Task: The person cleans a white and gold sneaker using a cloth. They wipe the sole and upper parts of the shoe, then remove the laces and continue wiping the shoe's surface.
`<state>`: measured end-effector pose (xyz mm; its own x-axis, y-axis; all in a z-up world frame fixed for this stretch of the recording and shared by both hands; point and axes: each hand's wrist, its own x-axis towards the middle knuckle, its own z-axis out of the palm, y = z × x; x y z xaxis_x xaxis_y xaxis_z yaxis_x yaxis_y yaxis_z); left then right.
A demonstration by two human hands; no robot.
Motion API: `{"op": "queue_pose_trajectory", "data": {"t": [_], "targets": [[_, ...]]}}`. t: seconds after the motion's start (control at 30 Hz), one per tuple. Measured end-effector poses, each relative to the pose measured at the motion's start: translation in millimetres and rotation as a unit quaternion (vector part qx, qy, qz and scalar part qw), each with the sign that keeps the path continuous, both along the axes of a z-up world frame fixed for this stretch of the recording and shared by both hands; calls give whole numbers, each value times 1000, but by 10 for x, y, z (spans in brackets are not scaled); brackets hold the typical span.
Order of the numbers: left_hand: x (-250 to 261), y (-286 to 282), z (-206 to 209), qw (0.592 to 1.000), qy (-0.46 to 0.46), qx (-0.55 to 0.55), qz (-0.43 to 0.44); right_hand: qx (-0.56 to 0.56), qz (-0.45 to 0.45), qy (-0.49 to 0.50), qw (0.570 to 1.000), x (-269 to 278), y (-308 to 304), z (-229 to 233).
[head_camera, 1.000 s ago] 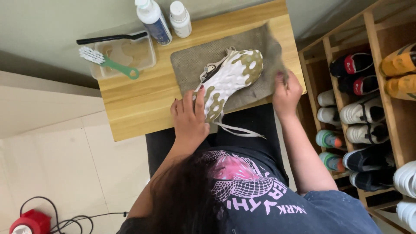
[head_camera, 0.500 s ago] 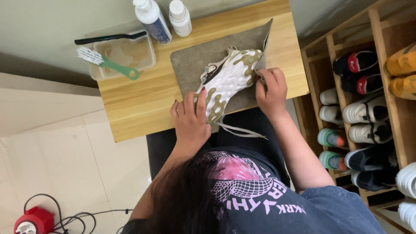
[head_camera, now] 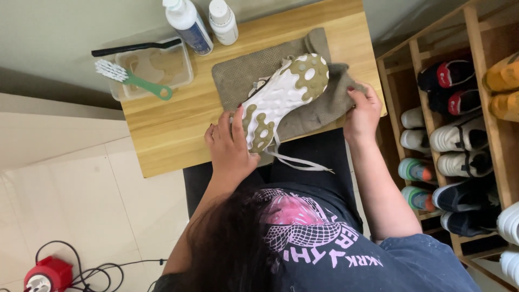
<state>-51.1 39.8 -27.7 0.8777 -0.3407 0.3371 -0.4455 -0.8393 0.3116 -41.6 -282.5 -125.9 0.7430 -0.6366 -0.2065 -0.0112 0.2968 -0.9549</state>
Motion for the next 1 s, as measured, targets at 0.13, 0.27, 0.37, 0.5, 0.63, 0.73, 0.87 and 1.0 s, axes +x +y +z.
{"op": "queue_pose_trajectory", "data": {"t": [0.13,0.27,0.37,0.5,0.63,0.73,0.87,1.0], "targets": [[11,-3,-5,1000,12,1,0,-62,7,11,998,-50,117,175],[-8,-15,0,1000,26,4,2,-492,99,-130,855,-28,356,464],[-15,-16,47,1000,25,5,-1,-566,102,-162,802,31,360,421],[-14,-54,101,1000,-9,12,-1,-696,92,-159,695,45,380,433],[12,-100,43,999,-39,19,-10,-753,74,-133,640,-12,334,385],[31,-121,14,997,-71,21,-9,-738,82,-104,661,-33,212,355],[82,-17,275,978,154,-143,15,-583,110,-85,801,-13,-20,362],[151,110,354,827,398,-391,72,-333,78,-6,940,33,-121,327]]}}
